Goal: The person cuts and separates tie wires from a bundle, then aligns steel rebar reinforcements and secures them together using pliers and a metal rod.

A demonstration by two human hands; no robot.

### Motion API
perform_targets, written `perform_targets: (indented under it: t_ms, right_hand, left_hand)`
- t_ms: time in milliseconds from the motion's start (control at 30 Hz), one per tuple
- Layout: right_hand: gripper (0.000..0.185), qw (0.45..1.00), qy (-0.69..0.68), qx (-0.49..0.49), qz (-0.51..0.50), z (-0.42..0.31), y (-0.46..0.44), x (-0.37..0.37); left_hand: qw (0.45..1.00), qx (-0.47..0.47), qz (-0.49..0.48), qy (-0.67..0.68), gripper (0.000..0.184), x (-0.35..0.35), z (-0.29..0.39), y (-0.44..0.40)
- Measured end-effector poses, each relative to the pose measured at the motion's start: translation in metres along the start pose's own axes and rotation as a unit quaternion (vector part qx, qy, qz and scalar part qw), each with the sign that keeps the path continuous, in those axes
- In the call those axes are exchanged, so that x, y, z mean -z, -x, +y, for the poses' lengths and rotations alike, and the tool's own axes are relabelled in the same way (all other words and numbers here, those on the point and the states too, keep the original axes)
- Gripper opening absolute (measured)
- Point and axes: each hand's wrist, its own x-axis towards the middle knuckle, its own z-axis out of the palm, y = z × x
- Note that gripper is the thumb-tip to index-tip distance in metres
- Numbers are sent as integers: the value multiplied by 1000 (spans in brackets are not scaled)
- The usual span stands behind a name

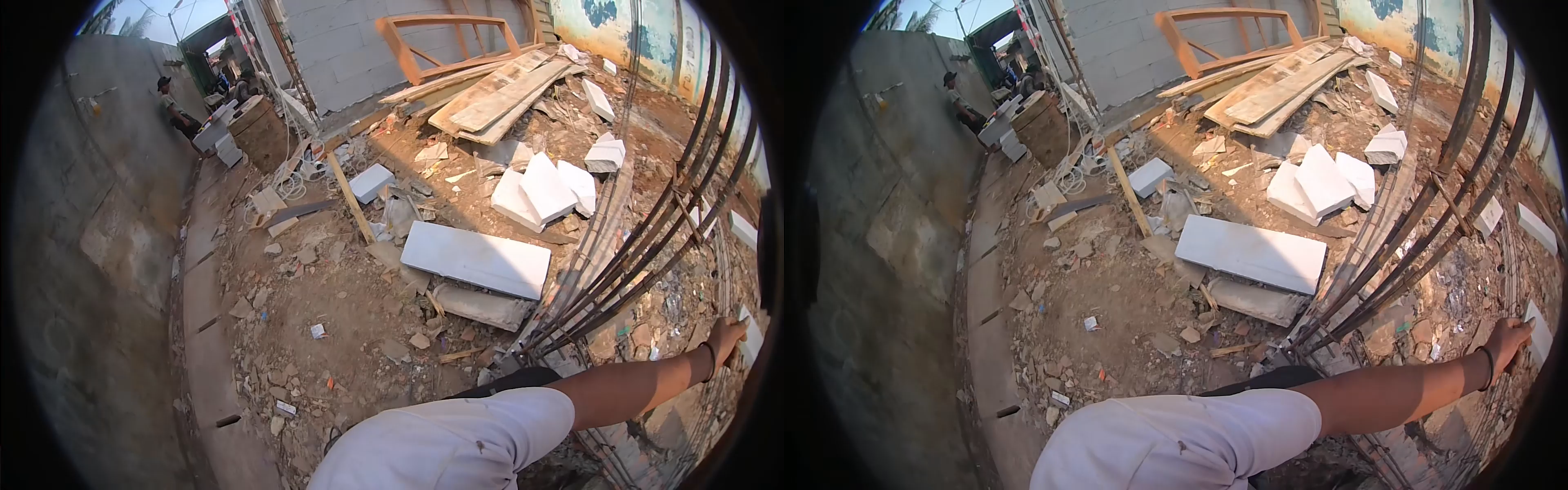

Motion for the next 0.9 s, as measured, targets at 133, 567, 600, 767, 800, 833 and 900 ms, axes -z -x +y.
perform_targets:
  t_ms: [133,567,600,767,800,833,900]
  right_hand:
    - [23,948,-313,49,15,26,-39,23]
    - [25,911,-391,130,7,34,-73,45]
    - [26,903,-408,135,2,34,-70,45]
    - [26,917,-380,124,7,37,-84,45]
    - [26,918,-376,122,8,38,-88,45]
    - [27,920,-373,120,9,38,-90,45]
    - [28,922,-368,118,8,38,-95,46]
  left_hand:
    - [997,9,-64,-33,27,0,9,36]
    - [986,46,-151,-57,29,7,63,64]
    - [980,87,-171,-55,29,4,73,70]
    - [986,-70,-74,-128,29,-5,43,48]
    - [987,-73,-72,-127,29,-5,46,44]
    - [987,-73,-76,-125,29,-4,50,43]
    - [986,-76,-81,-122,29,-3,52,41]
